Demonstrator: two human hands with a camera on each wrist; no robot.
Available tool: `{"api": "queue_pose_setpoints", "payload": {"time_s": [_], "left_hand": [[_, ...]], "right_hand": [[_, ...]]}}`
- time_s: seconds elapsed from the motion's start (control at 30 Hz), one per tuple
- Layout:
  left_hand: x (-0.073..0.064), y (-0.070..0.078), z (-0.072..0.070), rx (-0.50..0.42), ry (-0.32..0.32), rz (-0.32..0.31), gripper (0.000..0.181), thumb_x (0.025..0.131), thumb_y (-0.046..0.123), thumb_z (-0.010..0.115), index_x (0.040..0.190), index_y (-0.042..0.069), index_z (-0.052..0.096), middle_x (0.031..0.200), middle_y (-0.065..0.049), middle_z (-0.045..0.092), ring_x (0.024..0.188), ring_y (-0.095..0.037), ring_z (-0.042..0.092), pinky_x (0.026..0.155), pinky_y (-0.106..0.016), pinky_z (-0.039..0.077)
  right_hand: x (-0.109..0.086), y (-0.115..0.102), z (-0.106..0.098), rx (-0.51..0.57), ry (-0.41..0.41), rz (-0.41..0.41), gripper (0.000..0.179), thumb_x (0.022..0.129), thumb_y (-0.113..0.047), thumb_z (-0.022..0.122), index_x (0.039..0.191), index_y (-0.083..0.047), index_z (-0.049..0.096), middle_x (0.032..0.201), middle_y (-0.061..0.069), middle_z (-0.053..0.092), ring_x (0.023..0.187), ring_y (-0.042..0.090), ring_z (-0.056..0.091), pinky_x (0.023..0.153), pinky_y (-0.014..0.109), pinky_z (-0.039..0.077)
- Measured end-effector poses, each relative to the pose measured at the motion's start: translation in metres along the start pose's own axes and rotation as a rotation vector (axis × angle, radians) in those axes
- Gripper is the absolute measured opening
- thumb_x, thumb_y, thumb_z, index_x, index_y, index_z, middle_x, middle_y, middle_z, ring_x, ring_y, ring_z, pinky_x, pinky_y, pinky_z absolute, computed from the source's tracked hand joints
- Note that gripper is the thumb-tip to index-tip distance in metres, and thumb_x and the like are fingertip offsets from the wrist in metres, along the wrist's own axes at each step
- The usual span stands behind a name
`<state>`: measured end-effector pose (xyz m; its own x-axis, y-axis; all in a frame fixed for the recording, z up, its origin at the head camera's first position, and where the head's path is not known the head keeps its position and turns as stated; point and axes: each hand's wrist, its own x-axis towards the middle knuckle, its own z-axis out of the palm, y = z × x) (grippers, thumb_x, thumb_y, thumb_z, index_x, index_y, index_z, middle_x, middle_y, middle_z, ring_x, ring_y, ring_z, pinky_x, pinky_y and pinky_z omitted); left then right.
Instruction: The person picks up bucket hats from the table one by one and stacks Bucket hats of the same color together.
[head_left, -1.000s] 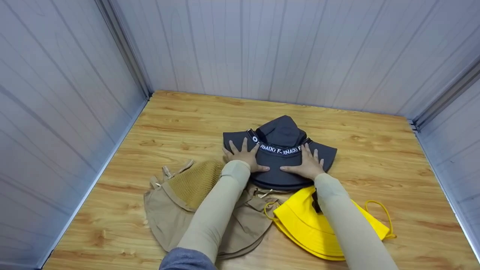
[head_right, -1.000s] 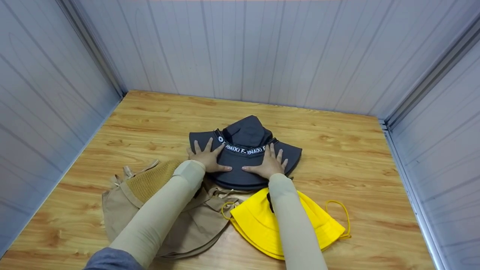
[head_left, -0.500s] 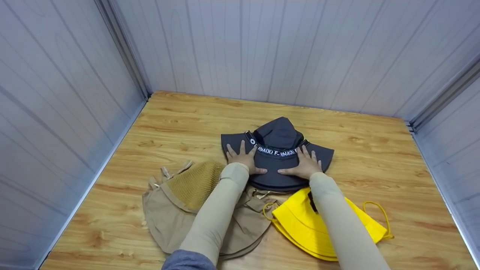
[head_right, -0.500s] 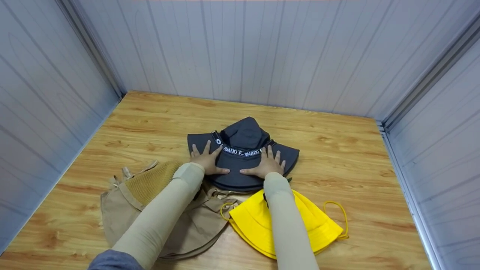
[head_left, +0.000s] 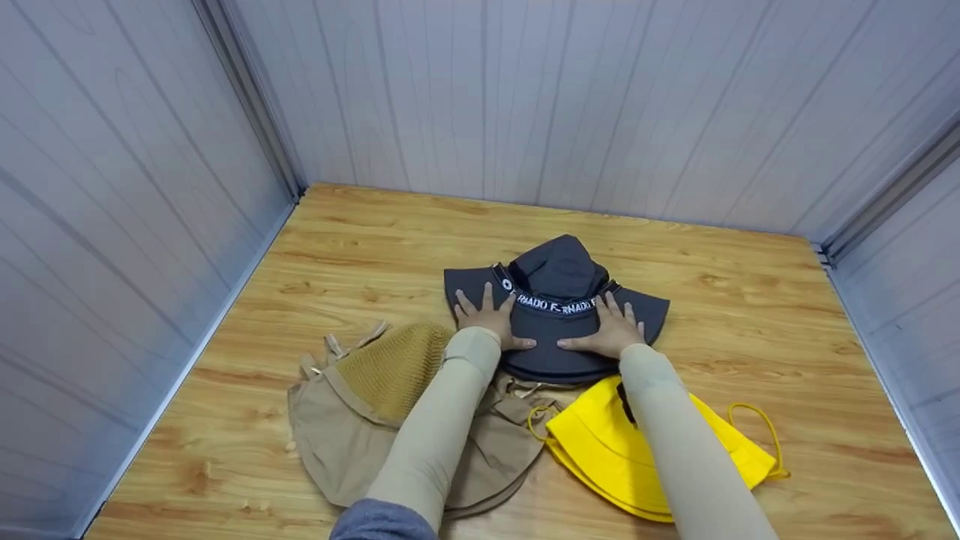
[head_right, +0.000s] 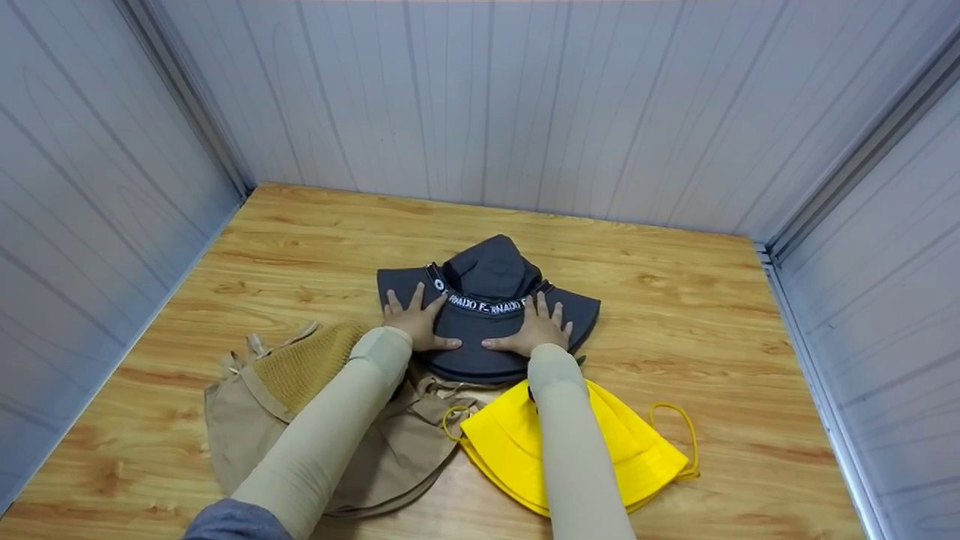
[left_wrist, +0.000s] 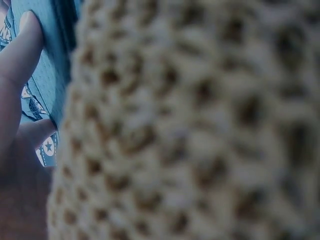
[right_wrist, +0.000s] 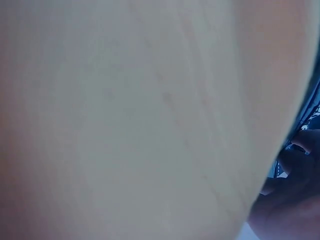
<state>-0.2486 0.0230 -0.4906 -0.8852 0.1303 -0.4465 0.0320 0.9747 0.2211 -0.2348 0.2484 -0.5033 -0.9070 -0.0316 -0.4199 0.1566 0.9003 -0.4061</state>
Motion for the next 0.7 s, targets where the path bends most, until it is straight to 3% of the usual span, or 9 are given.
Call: {"api": "queue_pose_setpoints", "payload": {"time_s": [0.23, 0.5, 0.6, 0.7], "left_hand": [[0.012, -0.003, 0.004, 0.015, 0.009, -0.022, 0.104, 0.075, 0.075, 0.065, 0.157, 0.043, 0.011, 0.168, -0.005, -0.009, 0.147, -0.053, -0.012, 0.122, -0.060, 0.008], [0.018, 0.012, -0.003, 0.046, 0.003, -0.041, 0.108, 0.076, 0.074, 0.066, 0.158, 0.040, 0.006, 0.167, -0.007, -0.009, 0.148, -0.053, -0.010, 0.121, -0.062, 0.012], [0.014, 0.018, -0.007, 0.066, 0.040, -0.025, 0.108, 0.078, 0.072, 0.066, 0.160, 0.033, 0.008, 0.168, -0.010, -0.001, 0.149, -0.052, -0.006, 0.120, -0.063, 0.016], [0.005, 0.019, -0.016, 0.047, 0.155, 0.044, 0.097, 0.084, 0.067, 0.063, 0.159, 0.024, 0.021, 0.166, -0.011, 0.015, 0.150, -0.050, 0.005, 0.120, -0.061, 0.020]], "right_hand": [[0.003, 0.000, 0.001, 0.011, 0.014, -0.018, 0.130, 0.072, -0.074, 0.071, 0.160, -0.007, 0.001, 0.166, 0.016, -0.009, 0.150, 0.047, -0.013, 0.118, 0.068, -0.004], [0.000, 0.005, -0.002, 0.057, 0.068, -0.053, 0.129, 0.076, -0.072, 0.069, 0.159, -0.006, -0.004, 0.166, 0.018, -0.011, 0.150, 0.047, -0.014, 0.116, 0.071, -0.005], [-0.002, 0.006, -0.005, 0.081, 0.118, -0.071, 0.126, 0.077, -0.074, 0.065, 0.159, -0.007, -0.003, 0.166, 0.019, -0.009, 0.151, 0.046, -0.010, 0.115, 0.072, -0.004], [-0.007, 0.006, -0.016, 0.101, 0.198, -0.100, 0.120, 0.080, -0.074, 0.062, 0.160, -0.007, 0.002, 0.166, 0.021, -0.004, 0.152, 0.044, -0.006, 0.116, 0.071, -0.003]]}}
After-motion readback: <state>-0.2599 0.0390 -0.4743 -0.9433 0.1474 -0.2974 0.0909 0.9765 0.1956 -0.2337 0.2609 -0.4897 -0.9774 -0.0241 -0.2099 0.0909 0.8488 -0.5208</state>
